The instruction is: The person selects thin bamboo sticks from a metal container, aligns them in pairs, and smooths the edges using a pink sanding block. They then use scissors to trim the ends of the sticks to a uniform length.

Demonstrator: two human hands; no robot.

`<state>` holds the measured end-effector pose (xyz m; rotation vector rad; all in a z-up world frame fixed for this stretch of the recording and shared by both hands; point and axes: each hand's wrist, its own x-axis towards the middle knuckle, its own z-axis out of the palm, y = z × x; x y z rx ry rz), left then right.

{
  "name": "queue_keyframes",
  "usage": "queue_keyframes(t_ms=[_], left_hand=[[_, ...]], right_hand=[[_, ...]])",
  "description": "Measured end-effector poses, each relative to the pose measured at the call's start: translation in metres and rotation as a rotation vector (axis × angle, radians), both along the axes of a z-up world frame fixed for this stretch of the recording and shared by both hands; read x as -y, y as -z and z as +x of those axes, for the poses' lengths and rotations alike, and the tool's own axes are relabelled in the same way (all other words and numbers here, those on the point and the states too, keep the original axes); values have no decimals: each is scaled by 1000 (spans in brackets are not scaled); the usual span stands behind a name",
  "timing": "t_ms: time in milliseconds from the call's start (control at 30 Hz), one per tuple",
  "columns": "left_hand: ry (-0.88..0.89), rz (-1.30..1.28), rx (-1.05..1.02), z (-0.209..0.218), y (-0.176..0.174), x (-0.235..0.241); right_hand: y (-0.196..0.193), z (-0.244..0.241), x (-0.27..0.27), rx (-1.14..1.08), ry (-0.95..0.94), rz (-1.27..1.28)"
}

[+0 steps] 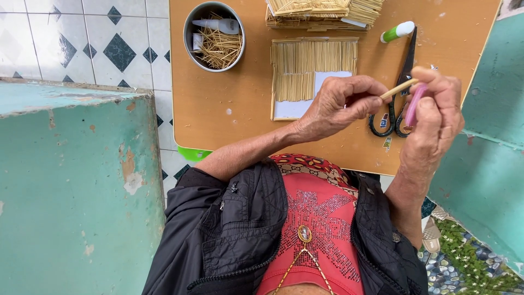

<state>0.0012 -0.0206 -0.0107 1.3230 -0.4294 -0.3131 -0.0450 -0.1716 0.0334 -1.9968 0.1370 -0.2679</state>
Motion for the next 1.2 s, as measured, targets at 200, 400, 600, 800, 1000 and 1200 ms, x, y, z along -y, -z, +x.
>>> queue_keyframes(t_ms=[200,400,600,800,1000,1200], left_hand=[[67,-117,-122,14,-14,-7],[62,-223,-110,36,-22,15],[84,-366,-115,43,-22,33],[11,-77,-66,43,-36,25],[-116,-18,166,56,-15,35],[-59,22,175,51,-28,25]], right_hand=[[11,-1,29,71,91,209],[-10,10,33,513,40,-114],[-37,44,4,691,-101,-670],[13,63,64,625,442,-711],[-41,59,-4,663,-89,-682],[21,68,62,604,350,-569]])
